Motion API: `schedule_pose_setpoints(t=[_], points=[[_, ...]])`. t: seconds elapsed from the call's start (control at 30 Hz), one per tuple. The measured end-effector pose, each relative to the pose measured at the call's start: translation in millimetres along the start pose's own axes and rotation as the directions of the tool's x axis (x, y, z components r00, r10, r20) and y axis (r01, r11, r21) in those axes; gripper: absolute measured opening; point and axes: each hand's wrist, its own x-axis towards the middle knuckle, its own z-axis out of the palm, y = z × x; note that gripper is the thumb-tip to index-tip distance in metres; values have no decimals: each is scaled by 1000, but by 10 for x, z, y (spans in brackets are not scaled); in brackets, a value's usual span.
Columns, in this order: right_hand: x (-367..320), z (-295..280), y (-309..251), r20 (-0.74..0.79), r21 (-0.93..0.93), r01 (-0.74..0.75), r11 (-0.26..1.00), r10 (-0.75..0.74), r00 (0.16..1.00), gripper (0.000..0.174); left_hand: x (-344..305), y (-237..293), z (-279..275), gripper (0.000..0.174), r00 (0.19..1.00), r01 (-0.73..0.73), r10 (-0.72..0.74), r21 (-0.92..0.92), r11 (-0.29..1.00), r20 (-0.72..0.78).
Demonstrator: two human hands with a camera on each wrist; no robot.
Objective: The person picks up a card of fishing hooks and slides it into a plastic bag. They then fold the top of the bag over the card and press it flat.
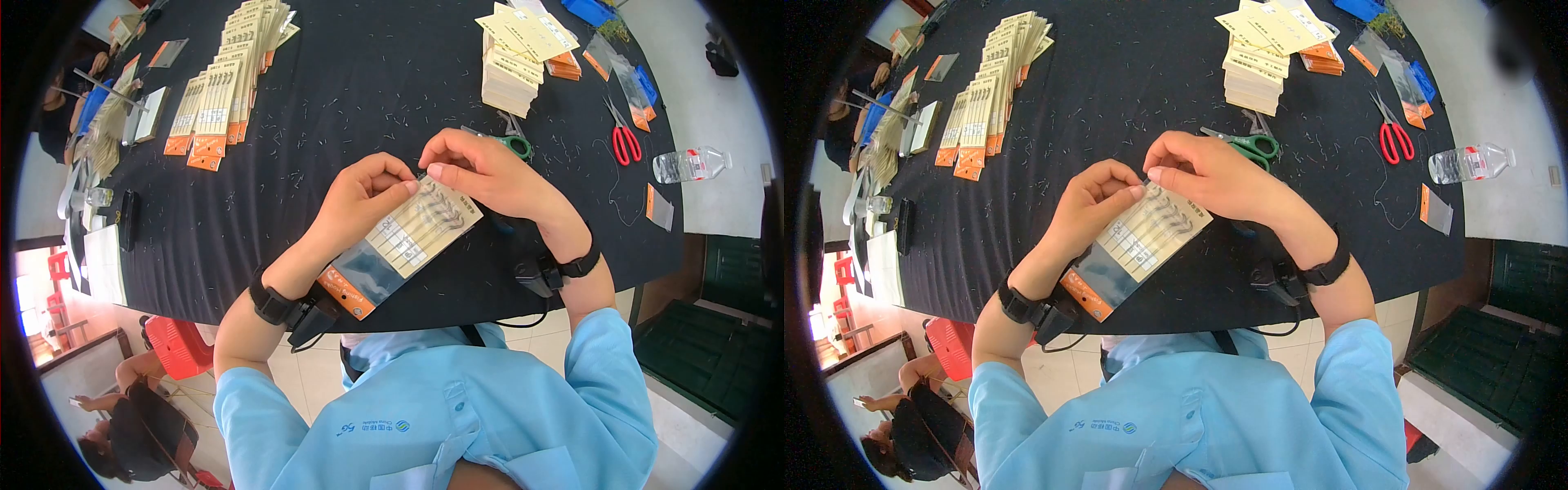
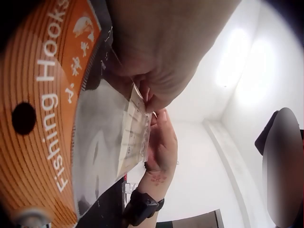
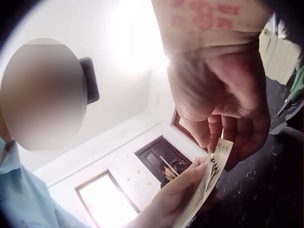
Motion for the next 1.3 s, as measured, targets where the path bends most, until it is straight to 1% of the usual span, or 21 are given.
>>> schedule_pose_setpoints(t=[0.07,0.13,0.17,0.23,0.37,0.43,0.47,0.53,0.63,0.77,0.83,0.87,0.93,1.03,1.17,1.23,1.3], points=[[0,-10,-11,-7,29,-25,999,26,1000,19,3,-2,2,12,1000,-16,16,-10,1000,-12],[-6,-13,-48,-72,-24,-28,999,26,997,22,2,15,10,11,996,-31,28,-30,999,-79],[-5,2,-54,-71,-25,-27,999,25,997,22,1,20,3,11,996,-32,29,-30,999,-81],[-5,34,-57,-228,-60,85,995,-96,969,24,5,24,-9,13,988,-61,60,-4,998,-140],[-5,28,-68,-261,-120,126,985,-153,953,22,14,34,-3,11,976,-82,72,-41,996,-204],[-14,25,-67,-244,-313,96,945,-177,953,22,23,29,10,11,958,-138,111,-86,987,-264],[-13,26,-72,-244,-313,96,945,-178,953,22,23,27,6,11,958,-139,112,-85,987,-264],[-13,27,-83,-284,-318,42,947,-138,949,23,25,19,-3,11,953,-155,128,-82,984,-274],[-21,13,-88,-269,-323,13,946,-105,957,22,37,-1,-2,11,943,-175,130,-124,977,-305],[-18,21,-91,-265,-272,16,962,-91,960,21,34,1,-8,11,938,-174,136,-93,980,-318],[-17,11,-117,-265,-253,-37,967,-33,964,17,36,-3,-4,11,943,-176,132,-122,977,-304],[-15,14,-108,-265,-253,-38,967,-32,964,17,38,-7,-5,11,944,-175,131,-123,977,-304],[-10,23,-77,-304,-309,49,950,-147,941,15,42,-21,-12,11,946,-186,142,-131,974,-292],[3,23,-56,-332,-328,67,942,-181,926,14,43,-24,-15,14,953,-193,151,-144,970,-263],[19,17,-35,-333,-320,85,944,-196,922,14,45,-50,-24,19,963,-191,149,-177,965,-226],[15,15,-54,-320,-340,32,940,-148,936,14,50,-66,-37,21,973,-161,139,-107,981,-184],[24,2,-41,-310,-350,49,935,-165,936,14,50,-65,-36,22,971,-163,141,-103,981,-194]])
